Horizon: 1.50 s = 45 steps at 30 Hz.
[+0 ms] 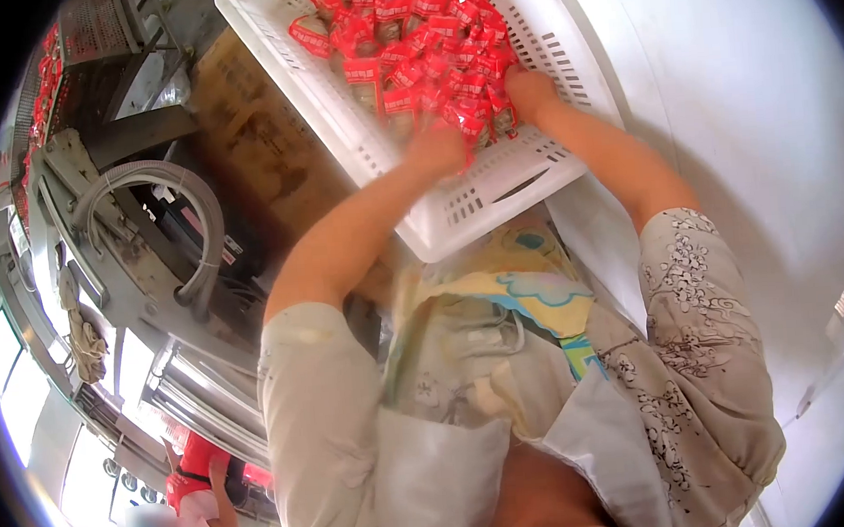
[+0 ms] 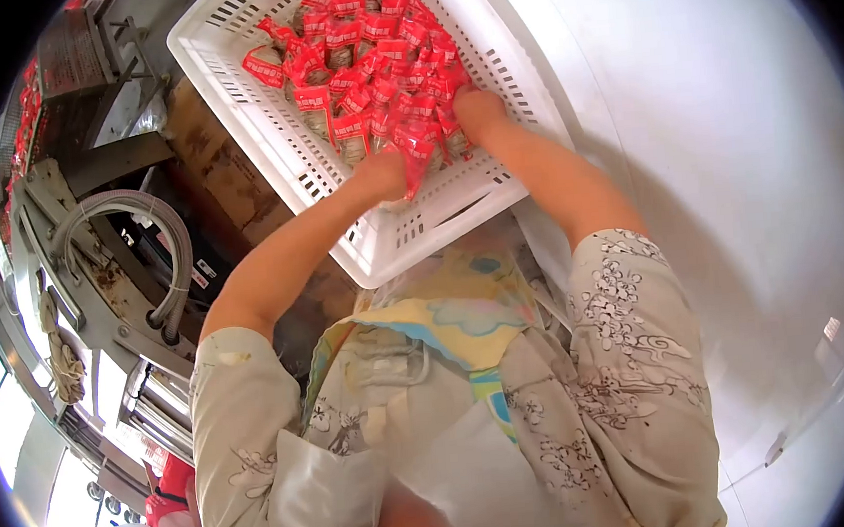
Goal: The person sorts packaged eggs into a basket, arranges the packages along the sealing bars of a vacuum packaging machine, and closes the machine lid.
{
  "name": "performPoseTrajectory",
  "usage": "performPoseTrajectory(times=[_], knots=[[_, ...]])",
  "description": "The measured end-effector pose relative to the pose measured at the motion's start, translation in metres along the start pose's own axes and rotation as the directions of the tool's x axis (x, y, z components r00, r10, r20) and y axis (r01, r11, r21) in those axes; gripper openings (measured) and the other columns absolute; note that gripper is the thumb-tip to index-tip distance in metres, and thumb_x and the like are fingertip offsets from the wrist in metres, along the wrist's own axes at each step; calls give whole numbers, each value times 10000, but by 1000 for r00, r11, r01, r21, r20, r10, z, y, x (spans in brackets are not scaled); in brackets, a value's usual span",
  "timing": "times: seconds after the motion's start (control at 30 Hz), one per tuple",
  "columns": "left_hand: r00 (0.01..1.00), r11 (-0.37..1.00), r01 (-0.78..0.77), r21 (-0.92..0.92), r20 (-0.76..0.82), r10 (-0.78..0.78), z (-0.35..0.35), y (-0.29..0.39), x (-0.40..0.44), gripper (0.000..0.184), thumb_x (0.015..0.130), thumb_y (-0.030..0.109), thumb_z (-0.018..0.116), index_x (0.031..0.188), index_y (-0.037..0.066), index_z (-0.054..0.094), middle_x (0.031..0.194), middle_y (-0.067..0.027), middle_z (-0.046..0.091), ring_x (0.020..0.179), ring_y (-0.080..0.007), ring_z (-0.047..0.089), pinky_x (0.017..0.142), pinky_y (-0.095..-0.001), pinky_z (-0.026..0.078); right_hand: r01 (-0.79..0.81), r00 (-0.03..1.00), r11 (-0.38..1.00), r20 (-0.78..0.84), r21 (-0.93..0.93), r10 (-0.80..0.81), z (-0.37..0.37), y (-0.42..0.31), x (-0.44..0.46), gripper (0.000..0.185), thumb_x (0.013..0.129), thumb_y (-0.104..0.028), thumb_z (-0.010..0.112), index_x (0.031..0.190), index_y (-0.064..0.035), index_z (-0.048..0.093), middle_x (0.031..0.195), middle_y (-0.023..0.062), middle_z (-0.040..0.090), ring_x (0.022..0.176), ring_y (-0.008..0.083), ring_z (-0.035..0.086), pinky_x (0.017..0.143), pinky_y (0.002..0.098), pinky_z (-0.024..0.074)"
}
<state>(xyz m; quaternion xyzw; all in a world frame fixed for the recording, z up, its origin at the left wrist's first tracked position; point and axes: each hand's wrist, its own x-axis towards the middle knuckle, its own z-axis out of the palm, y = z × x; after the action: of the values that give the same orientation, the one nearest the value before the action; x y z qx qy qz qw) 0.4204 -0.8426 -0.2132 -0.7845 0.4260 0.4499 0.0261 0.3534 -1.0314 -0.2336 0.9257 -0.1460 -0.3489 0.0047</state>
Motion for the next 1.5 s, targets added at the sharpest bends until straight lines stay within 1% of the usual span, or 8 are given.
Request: performPoseTrajectory(times=[0.17, 0.27, 0.47, 0.67, 1.07, 1.27, 1.37, 1.5], knots=[[978, 981, 193, -21, -74, -194, 14, 12, 9, 253, 786, 205, 640, 985, 55, 685, 1015, -142, 682, 927, -308, 670, 757, -432, 547, 75, 968, 992, -231, -98, -96, 8, 4, 4, 109, 772, -126, 626, 813, -51, 694, 1084, 154, 637, 935, 260, 659, 750, 368, 536], [984, 988, 143, 59, -113, -136, -8, 12, -5, 326, 808, 179, 619, 1098, 31, 608, 1038, -141, 666, 941, -325, 661, 768, -429, 544, 303, 892, 948, -322, -97, -318, 0, 15, -10, 196, 797, -138, 599, 962, -60, 669, 1123, 164, 621, 984, 277, 638, 804, 391, 518], [953, 992, 120, 33, -283, -106, 38, -5, 26, 487, 826, 169, 601, 1245, 25, 400, 1026, -143, 657, 936, -335, 659, 777, -445, 536, 123, 987, 719, -6, 684, -163, 23, 15, -3, 653, 830, -277, 613, 1404, -141, 332, 1194, 224, 519, 1099, 405, 539, 882, 467, 462], [986, 993, 104, 63, -139, -95, 30, -3, 19, 253, 827, 159, 579, 1044, 54, 655, 1041, -129, 663, 936, -335, 663, 763, -441, 538, 333, 940, 928, 15, 167, -340, -18, -11, -40, 1062, 725, -462, 730, 1502, -136, 83, 1306, 225, 466, 1193, 390, 489, 935, 469, 442], [806, 908, 417, 36, -477, -351, 13, -23, 18, 212, 818, 160, 594, 975, 90, 719, 1397, -144, 364, 1227, -340, 417, 916, -419, 480, 427, 904, 858, -173, 286, -392, 10, -33, -13, 1129, 645, -496, 771, 1457, 10, 171, 1111, 171, 612, 977, 319, 623, 797, 412, 500], [939, 961, 277, -7, -210, -272, 21, -11, 22, 244, 806, 170, 612, 1029, 127, 703, 1391, -149, 378, 1255, -365, 386, 951, -440, 454, 167, 983, 831, -155, 530, -99, 10, -34, -10, 1139, 598, -509, 792, 1456, -38, 211, 1011, 174, 652, 939, 315, 641, 794, 428, 495], [813, 963, 239, 122, -568, -130, 15, -8, 10, 252, 798, 174, 618, 1033, 141, 699, 1346, -142, 406, 1249, -360, 371, 967, -474, 427, 143, 988, 841, -30, 522, -150, 6, -27, -3, 1181, 575, -523, 797, 1463, -45, 184, 998, 188, 656, 942, 329, 640, 803, 433, 491], [804, 933, 343, 113, -549, -229, 13, -10, 22, 228, 787, 152, 618, 996, 138, 709, 1278, -139, 429, 1217, -350, 378, 970, -493, 413, 225, 972, 799, -75, 558, -221, 3, -24, -6, 1100, 583, -539, 787, 1410, -36, 264, 1018, 197, 653, 963, 344, 633, 803, 437, 491]])
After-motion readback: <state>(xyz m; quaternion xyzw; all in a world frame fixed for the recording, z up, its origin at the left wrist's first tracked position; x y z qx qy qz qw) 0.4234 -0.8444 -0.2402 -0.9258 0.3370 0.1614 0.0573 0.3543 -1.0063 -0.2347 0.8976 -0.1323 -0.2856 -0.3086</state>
